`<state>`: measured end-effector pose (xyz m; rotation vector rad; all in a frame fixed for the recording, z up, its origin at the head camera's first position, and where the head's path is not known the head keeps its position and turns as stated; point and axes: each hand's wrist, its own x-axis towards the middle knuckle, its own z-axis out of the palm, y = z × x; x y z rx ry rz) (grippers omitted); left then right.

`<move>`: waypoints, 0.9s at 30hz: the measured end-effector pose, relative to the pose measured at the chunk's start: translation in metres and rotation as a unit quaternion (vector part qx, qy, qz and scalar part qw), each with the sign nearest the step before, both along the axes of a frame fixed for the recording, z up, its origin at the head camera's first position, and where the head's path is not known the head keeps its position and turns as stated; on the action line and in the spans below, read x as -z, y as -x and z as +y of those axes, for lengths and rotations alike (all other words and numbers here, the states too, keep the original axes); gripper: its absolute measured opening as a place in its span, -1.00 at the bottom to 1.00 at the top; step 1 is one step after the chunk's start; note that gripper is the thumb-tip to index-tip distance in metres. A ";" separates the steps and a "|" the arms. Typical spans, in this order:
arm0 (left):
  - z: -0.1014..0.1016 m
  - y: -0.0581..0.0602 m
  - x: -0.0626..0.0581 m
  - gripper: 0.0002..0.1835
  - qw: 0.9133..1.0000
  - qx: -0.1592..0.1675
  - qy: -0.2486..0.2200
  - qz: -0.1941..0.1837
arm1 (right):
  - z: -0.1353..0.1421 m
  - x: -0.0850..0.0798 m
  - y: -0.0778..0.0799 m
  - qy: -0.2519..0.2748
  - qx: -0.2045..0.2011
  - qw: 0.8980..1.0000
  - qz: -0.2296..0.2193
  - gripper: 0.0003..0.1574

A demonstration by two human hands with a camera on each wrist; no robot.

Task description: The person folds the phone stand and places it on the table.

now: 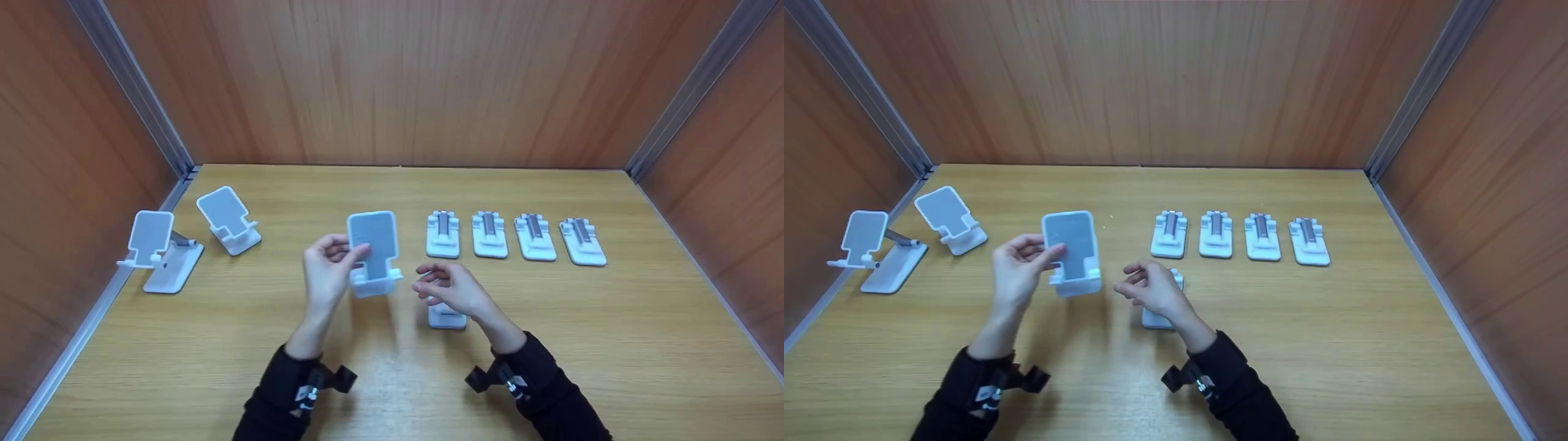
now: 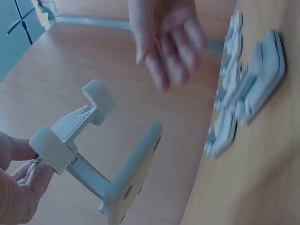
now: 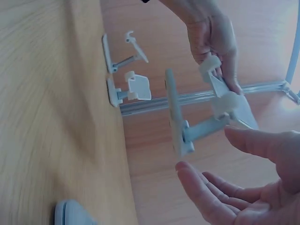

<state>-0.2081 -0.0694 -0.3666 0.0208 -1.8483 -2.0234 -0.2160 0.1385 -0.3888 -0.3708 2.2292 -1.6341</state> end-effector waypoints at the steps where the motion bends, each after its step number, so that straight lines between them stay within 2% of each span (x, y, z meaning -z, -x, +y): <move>1: 0.006 0.000 0.000 -0.79 1.000 0.009 -0.007 0.001 | -0.001 0.000 0.002 0.007 -0.003 1.000 -0.011 -0.52; 8: 0.035 -0.007 -0.005 -0.78 0.998 0.050 -0.033 0.006 | -0.002 0.007 0.013 0.066 -0.012 0.995 -0.068 -0.52; 14: 0.047 -0.009 -0.005 -0.77 0.997 0.061 -0.033 0.034 | 0.002 0.005 0.014 0.130 0.007 0.989 -0.071 -0.52; 18: 0.049 -0.010 -0.007 -0.73 0.997 0.071 0.005 0.038 | 0.003 0.003 0.012 0.143 0.031 0.987 -0.062 -0.53; 23: 0.046 -0.014 -0.011 -0.66 0.991 0.098 0.087 0.032 | 0.003 0.004 0.012 0.154 0.044 0.986 -0.052 -0.56; 27: 0.045 -0.015 -0.013 -0.67 0.986 0.085 0.142 0.032 | 0.002 0.004 0.011 0.158 0.046 0.985 -0.050 -0.58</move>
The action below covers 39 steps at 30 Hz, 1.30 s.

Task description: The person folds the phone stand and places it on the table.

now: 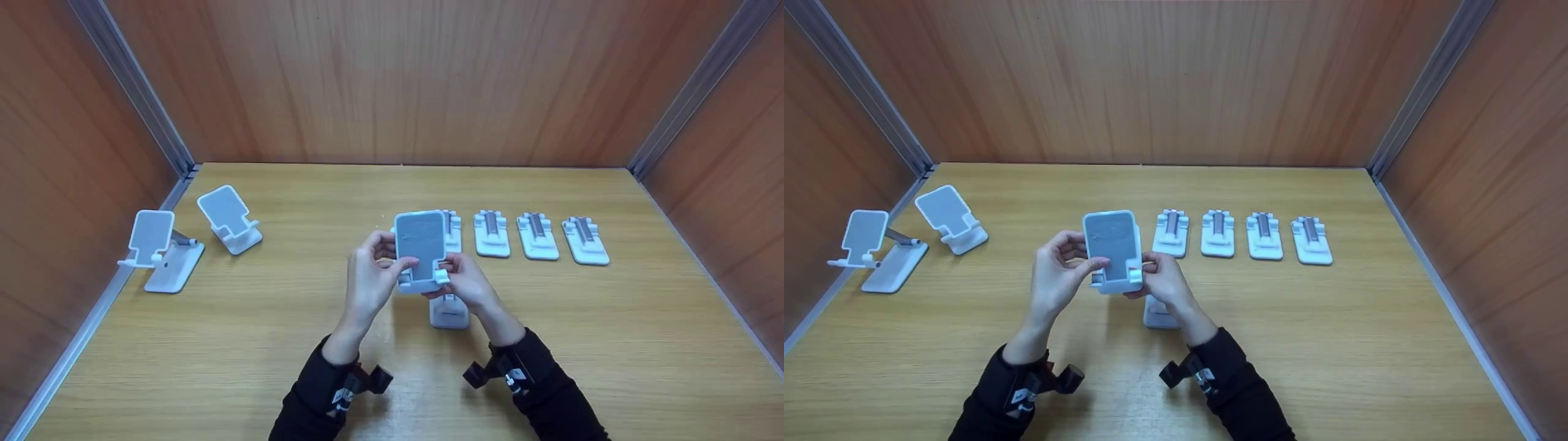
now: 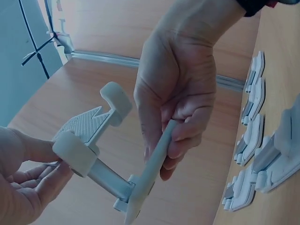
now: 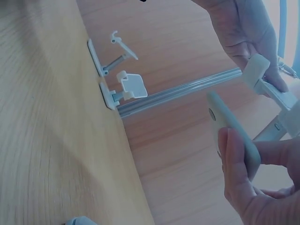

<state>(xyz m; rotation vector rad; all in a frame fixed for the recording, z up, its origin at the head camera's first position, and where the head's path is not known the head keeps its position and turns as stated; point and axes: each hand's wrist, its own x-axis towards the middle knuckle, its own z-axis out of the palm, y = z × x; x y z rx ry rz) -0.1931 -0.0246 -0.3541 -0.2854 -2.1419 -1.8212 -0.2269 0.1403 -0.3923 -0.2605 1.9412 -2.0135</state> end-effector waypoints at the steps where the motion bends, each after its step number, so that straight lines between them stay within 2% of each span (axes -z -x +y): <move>1: 0.000 0.000 0.000 -0.68 1.000 -0.005 0.005 0.004 | 0.000 -0.001 0.000 -0.002 0.003 1.000 -0.004 -0.58; 5: 0.001 0.004 0.006 -0.73 0.998 -0.028 0.011 0.057 | -0.002 -0.004 -0.003 -0.006 -0.003 1.000 -0.012 -0.56; 8: 0.001 0.009 0.011 -0.78 0.991 -0.056 0.026 0.120 | -0.003 -0.004 -0.006 0.012 -0.026 1.000 -0.008 -0.54; 12: -0.001 0.016 0.017 -0.83 0.975 -0.096 0.054 0.195 | -0.005 -0.003 -0.009 0.034 -0.047 0.998 -0.014 -0.50; 18: -0.005 0.023 0.022 -0.81 0.948 -0.130 0.076 0.280 | -0.007 -0.007 -0.014 0.020 -0.057 0.998 -0.027 -0.50; 23: -0.005 0.022 0.021 -0.81 0.933 -0.142 0.122 0.307 | -0.008 -0.007 -0.015 0.014 -0.045 0.999 -0.019 -0.48; 27: -0.002 0.016 0.017 -0.80 0.926 -0.142 0.155 0.313 | -0.007 -0.003 -0.011 0.015 -0.029 0.999 -0.004 -0.50; 31: 0.002 0.009 0.013 -0.76 0.919 -0.136 0.167 0.331 | -0.006 0.000 -0.007 0.016 -0.016 1.000 0.000 -0.52; 39: 0.002 0.009 0.014 -0.83 0.889 -0.172 0.173 0.388 | -0.005 0.001 -0.005 -0.018 0.004 1.000 0.002 -0.54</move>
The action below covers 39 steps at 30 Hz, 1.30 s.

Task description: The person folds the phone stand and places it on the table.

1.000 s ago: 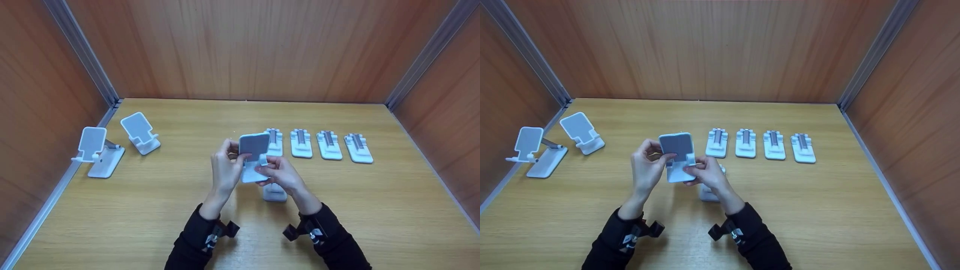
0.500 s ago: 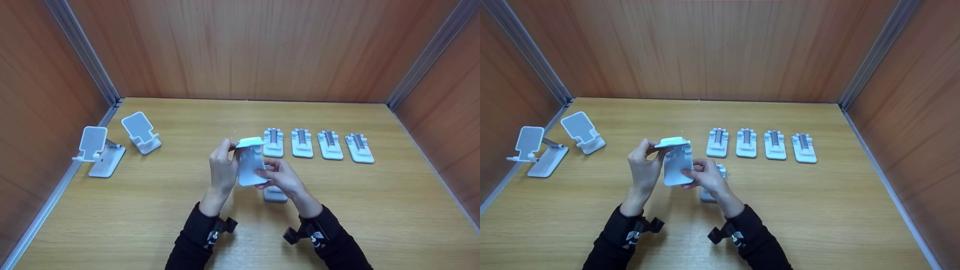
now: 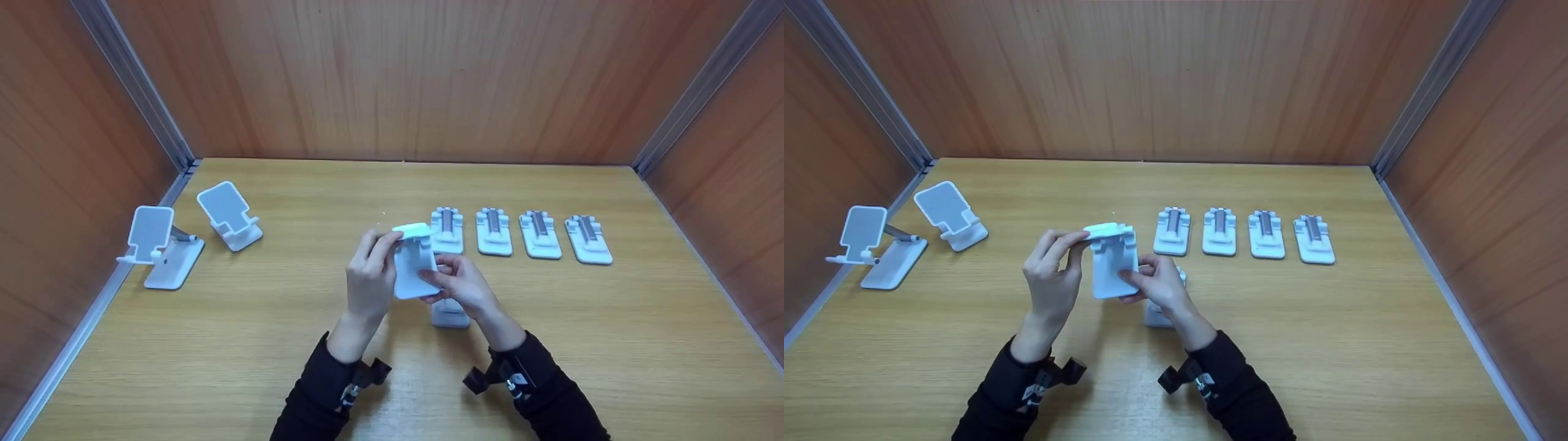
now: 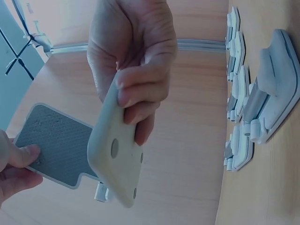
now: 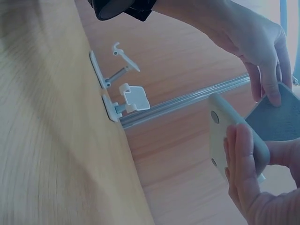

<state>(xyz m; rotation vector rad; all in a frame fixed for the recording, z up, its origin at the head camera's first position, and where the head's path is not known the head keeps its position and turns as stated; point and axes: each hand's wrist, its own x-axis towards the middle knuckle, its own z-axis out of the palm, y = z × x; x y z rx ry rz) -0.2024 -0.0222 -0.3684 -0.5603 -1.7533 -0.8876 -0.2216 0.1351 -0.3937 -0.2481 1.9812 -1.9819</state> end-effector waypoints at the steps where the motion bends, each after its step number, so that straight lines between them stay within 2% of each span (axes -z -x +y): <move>1: 0.000 0.000 0.000 -0.83 1.000 -0.001 0.003 0.009 | 0.000 0.000 0.000 -0.002 0.005 1.000 -0.003 -0.55; 7: 0.004 0.003 0.004 -0.83 0.998 0.006 0.030 0.049 | 0.001 -0.003 0.002 0.013 0.028 0.999 -0.011 -0.56; 11: 0.008 0.004 0.007 -0.77 0.997 0.018 0.044 0.059 | 0.003 -0.007 0.004 0.043 0.036 0.998 -0.013 -0.58; 16: 0.012 0.003 0.010 -0.71 0.995 0.015 0.065 0.071 | 0.006 -0.010 0.004 0.069 0.050 0.996 -0.013 -0.60; 19: 0.014 0.002 0.011 -0.74 0.994 0.016 0.078 0.080 | 0.007 -0.012 0.003 0.088 0.051 0.995 -0.018 -0.60; 24: 0.014 0.000 0.009 -0.78 0.993 0.020 0.079 0.089 | 0.012 -0.018 -0.001 0.105 0.018 0.994 -0.033 -0.58; 28: 0.012 0.000 0.009 -0.71 0.993 0.024 0.063 0.092 | 0.019 -0.025 -0.004 0.107 -0.040 0.993 -0.041 -0.51; 34: 0.012 -0.002 0.009 -0.73 0.995 0.031 0.053 0.077 | 0.028 -0.031 -0.006 0.136 -0.115 0.983 -0.039 -0.18; 36: 0.012 -0.002 0.010 -0.73 0.996 0.037 0.045 0.073 | 0.030 -0.032 -0.005 0.153 -0.117 0.980 -0.049 -0.19; 39: 0.014 -0.002 0.010 -0.72 0.996 0.044 0.035 0.071 | 0.033 -0.035 -0.005 0.170 -0.106 0.977 -0.067 -0.41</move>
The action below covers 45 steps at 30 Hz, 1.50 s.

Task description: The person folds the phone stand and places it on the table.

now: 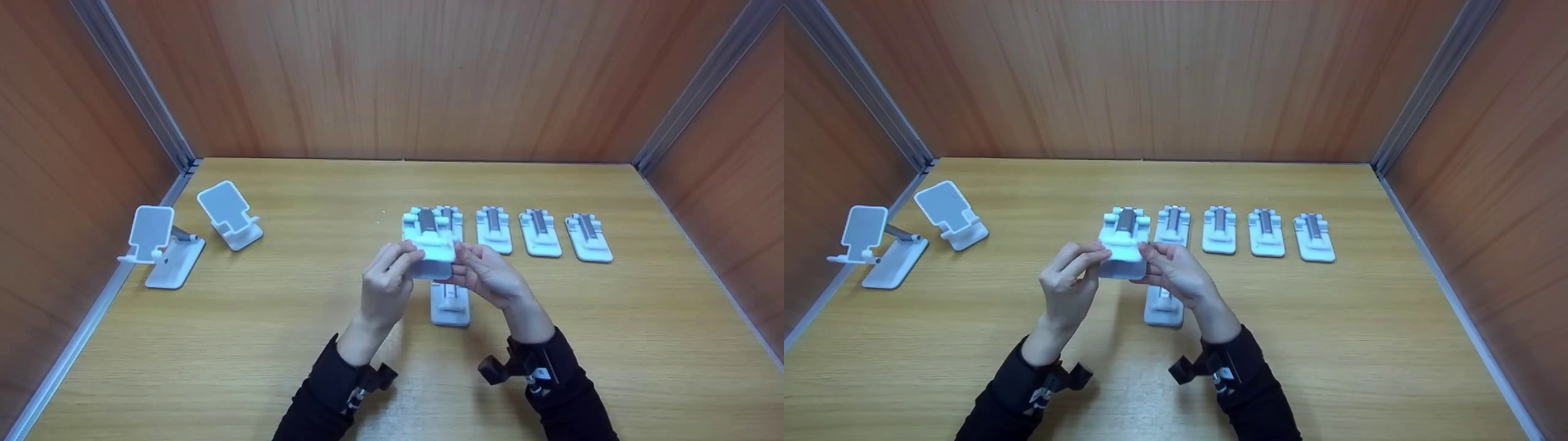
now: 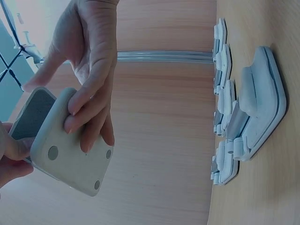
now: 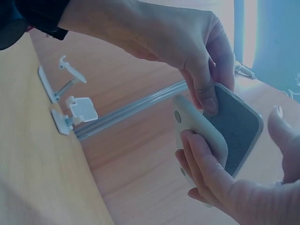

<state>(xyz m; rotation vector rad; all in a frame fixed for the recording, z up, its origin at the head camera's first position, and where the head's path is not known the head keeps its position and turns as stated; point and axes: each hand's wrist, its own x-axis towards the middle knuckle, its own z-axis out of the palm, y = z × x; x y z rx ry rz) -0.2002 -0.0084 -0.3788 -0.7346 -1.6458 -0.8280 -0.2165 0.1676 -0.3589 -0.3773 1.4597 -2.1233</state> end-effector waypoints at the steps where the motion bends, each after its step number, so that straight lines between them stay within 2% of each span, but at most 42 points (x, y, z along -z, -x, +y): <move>1: 0.000 0.000 0.000 -0.72 1.000 0.001 -0.002 -0.002 | 0.000 -0.001 0.000 0.000 0.006 1.000 -0.007 -0.48; 4: 0.002 -0.001 0.000 -0.73 1.000 -0.003 -0.004 -0.013 | 0.000 -0.003 0.000 -0.006 0.018 1.000 -0.010 -0.61; 8: 0.002 -0.003 -0.003 -0.77 0.999 0.005 -0.003 -0.045 | 0.000 -0.004 -0.001 0.000 0.034 0.999 -0.006 -0.65; 11: 0.002 -0.004 -0.006 -0.77 0.994 0.044 -0.021 -0.094 | 0.001 -0.004 -0.001 0.011 0.050 0.999 0.002 -0.61; 14: 0.001 -0.006 -0.009 -0.72 0.981 0.078 -0.063 -0.164 | 0.004 -0.006 -0.002 0.014 0.065 0.998 0.010 -0.48; 16: 0.000 -0.008 -0.011 -0.69 0.966 0.088 -0.091 -0.227 | 0.005 -0.008 -0.004 0.012 0.074 0.997 0.014 -0.41; 17: -0.001 -0.008 -0.011 -0.68 0.954 0.094 -0.105 -0.265 | 0.006 -0.009 -0.004 0.010 0.076 0.997 0.016 -0.39; 19: -0.001 -0.009 -0.013 -0.63 0.922 0.113 -0.127 -0.347 | 0.007 -0.011 -0.006 0.008 0.081 0.997 0.017 -0.39; 22: -0.002 -0.009 -0.016 -0.54 0.865 0.159 -0.157 -0.450 | 0.008 -0.012 -0.007 0.001 0.079 0.997 0.021 -0.38; 24: -0.002 -0.009 -0.018 -0.51 0.829 0.196 -0.179 -0.492 | 0.008 -0.013 -0.007 -0.004 0.076 0.997 0.027 -0.36; 25: -0.003 -0.009 -0.019 -0.52 0.814 0.212 -0.192 -0.505 | 0.009 -0.013 -0.007 -0.006 0.075 0.997 0.030 -0.35; 27: -0.003 -0.008 -0.021 -0.53 0.788 0.241 -0.217 -0.524 | 0.009 -0.012 -0.007 -0.009 0.074 0.997 0.035 -0.34; 28: -0.004 -0.008 -0.022 -0.54 0.778 0.252 -0.228 -0.528 | 0.009 -0.012 -0.007 -0.009 0.074 0.997 0.037 -0.34; 31: -0.004 -0.007 -0.022 -0.56 0.762 0.273 -0.250 -0.531 | 0.009 -0.012 -0.007 -0.003 0.071 0.997 0.038 -0.31; 37: -0.004 -0.008 -0.022 -0.58 0.739 0.301 -0.289 -0.529 | 0.010 -0.012 -0.006 0.006 0.065 0.997 0.040 -0.24; 43: -0.003 -0.006 -0.021 -0.58 0.717 0.321 -0.316 -0.533 | 0.011 -0.012 -0.006 0.007 0.065 0.997 0.047 -0.26; 45: -0.003 -0.006 -0.021 -0.59 0.713 0.321 -0.322 -0.534 | 0.011 -0.012 -0.006 0.005 0.066 0.997 0.049 -0.27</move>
